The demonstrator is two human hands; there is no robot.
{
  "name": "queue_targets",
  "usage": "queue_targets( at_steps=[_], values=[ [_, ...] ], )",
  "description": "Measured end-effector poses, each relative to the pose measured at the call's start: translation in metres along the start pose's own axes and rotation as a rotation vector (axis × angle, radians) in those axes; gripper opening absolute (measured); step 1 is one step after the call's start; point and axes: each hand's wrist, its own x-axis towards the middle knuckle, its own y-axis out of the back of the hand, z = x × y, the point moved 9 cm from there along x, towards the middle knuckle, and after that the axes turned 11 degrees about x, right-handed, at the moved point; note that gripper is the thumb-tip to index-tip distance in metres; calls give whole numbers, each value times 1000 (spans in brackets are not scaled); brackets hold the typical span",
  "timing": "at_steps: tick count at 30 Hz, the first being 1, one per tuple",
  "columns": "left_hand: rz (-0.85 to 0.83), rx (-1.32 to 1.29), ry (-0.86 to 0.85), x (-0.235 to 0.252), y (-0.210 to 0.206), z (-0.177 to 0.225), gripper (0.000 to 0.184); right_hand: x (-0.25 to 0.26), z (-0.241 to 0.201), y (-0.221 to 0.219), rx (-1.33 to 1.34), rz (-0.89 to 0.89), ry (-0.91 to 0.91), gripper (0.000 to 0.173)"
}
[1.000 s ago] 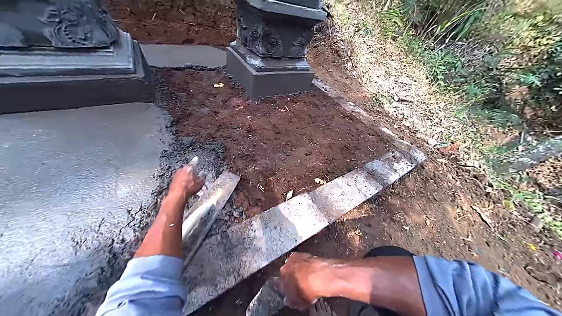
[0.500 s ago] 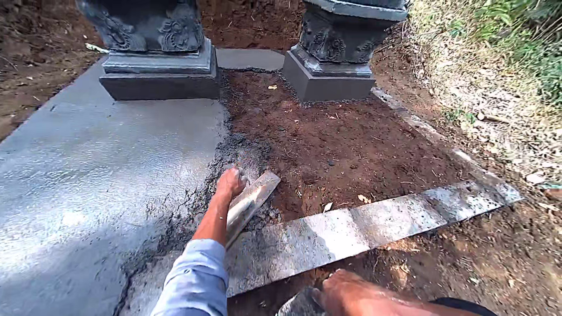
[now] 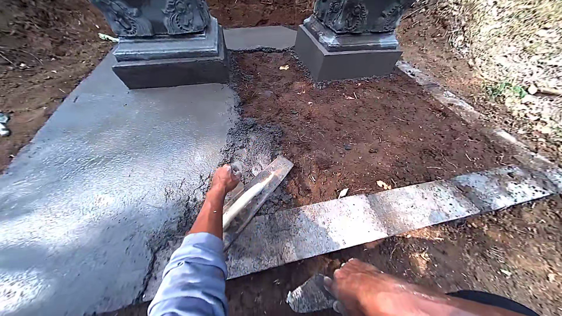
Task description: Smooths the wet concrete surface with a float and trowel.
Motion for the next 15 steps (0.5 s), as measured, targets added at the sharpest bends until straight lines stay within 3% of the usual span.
queue_targets(
  at_steps=[6,15],
  values=[
    [-12,-27,-10,6,-8,9,32,0,4,-4,-1,1,28,39],
    [-17,-42,-39,12,-18,-7,31,2,0,-4,-26,-8,46,40]
  ],
)
